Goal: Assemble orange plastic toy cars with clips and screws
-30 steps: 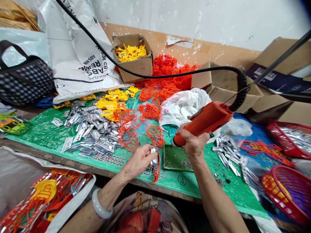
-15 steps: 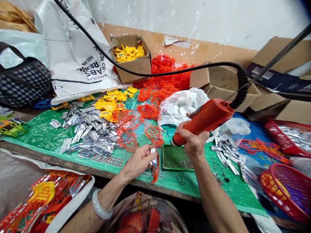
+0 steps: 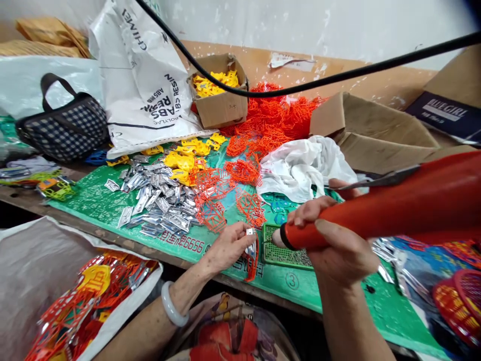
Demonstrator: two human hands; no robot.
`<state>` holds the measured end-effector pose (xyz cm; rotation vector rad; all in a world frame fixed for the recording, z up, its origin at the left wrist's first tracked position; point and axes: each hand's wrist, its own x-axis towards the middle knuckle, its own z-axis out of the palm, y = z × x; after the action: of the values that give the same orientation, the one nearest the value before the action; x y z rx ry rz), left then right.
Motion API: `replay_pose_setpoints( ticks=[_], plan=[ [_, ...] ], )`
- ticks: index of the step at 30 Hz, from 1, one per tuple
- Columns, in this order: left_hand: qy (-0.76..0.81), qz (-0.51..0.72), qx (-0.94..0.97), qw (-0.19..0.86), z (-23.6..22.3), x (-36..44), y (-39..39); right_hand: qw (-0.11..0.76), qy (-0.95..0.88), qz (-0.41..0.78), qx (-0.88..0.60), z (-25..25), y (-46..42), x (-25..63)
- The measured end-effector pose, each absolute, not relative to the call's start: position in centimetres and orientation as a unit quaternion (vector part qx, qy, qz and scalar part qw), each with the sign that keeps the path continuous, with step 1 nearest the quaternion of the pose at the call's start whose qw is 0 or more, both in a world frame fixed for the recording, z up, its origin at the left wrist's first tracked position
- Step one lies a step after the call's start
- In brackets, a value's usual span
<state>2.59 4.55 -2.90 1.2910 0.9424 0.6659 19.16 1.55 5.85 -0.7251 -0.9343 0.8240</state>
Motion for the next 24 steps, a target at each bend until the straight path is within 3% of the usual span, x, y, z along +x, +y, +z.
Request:
replay_pose_setpoints(
  ticks=[24],
  plan=[
    [0.415, 0.283, 0.572, 0.649, -2.6, 2.8, 4.5, 0.689, -0.499, 0.409, -0.331, 4.0, 0.6, 17.7]
  ],
)
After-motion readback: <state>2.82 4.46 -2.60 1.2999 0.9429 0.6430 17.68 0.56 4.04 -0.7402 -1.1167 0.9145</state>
